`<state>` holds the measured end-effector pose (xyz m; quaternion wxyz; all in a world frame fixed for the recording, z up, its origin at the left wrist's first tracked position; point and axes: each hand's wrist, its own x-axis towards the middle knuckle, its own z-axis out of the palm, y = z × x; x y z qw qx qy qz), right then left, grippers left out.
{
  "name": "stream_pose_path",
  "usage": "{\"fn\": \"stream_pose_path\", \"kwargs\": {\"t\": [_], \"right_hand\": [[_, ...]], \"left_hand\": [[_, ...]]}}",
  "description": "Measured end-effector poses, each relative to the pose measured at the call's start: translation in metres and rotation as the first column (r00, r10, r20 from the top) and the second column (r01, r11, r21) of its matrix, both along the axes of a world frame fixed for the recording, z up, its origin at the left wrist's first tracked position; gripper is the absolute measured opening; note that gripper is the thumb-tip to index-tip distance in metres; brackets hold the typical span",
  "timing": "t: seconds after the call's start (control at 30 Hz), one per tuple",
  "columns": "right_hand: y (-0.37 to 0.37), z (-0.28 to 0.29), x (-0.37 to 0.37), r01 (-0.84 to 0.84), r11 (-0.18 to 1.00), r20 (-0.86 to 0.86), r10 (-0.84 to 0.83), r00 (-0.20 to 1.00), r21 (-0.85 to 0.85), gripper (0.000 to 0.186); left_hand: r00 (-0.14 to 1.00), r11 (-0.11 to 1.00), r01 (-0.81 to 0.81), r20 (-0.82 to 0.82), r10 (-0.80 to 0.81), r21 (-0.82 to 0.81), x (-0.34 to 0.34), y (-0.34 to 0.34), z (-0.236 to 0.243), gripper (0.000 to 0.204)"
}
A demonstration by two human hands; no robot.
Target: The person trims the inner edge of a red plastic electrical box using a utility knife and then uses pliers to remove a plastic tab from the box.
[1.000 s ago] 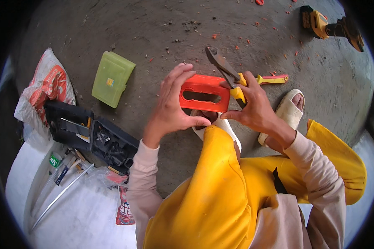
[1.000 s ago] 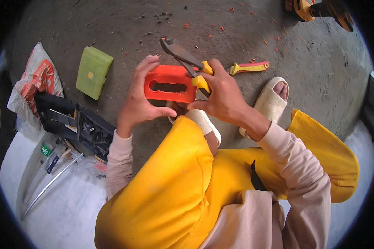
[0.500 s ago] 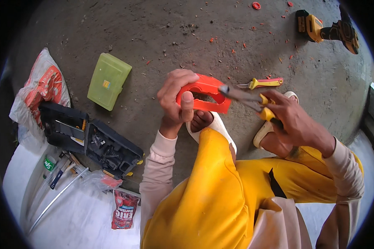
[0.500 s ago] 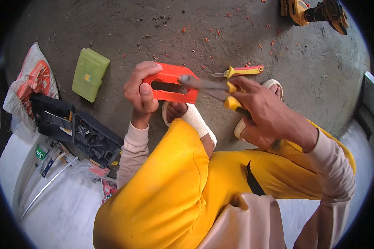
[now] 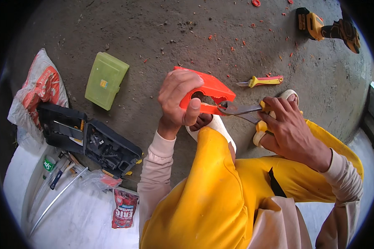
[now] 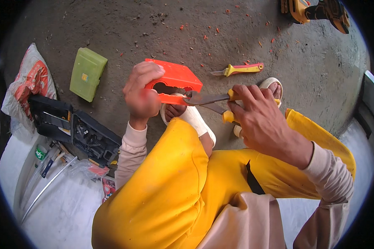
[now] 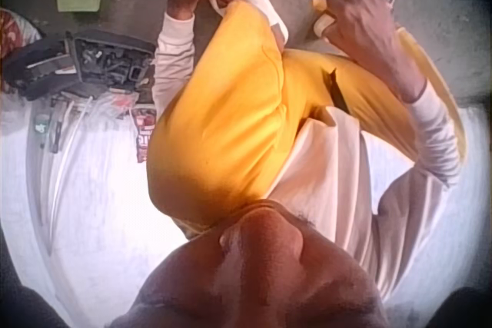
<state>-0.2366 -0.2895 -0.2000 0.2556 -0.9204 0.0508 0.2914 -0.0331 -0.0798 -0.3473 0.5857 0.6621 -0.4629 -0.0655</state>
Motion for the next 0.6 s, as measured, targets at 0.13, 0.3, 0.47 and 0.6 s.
{"fn": "stream_pose_path", "kwargs": {"t": [0.13,0.3,0.47,0.6], "right_hand": [[-0.0016,-0.0009,0.0016,0.023,0.999,-0.046,-0.02,0.999,0.048,0.058],[-0.005,0.0007,0.0071,-0.007,0.998,-0.058,0.011,0.998,0.056,0.055],[-0.0077,-0.0006,0.0086,0.002,0.996,-0.077,0.005,0.997,0.094,0.054],[-0.0098,-0.0033,0.0094,0.016,0.992,-0.102,-0.003,0.995,0.122,0.055]], "left_hand": [[1.0,1.0,0.024,0.005,-0.024,-0.011,-0.0004,-0.0005,-0.0006,0.042],[0.999,0.999,0.046,0.009,-0.046,-0.01,-0.0001,-0.0003,-0.0001,0.043],[0.998,0.998,0.066,0.0,-0.066,-0.012,0.0002,0.0003,-0.0021,0.043],[0.998,0.998,0.069,0.001,-0.069,-0.013,0.0002,0.001,-0.0022,0.043]]}}
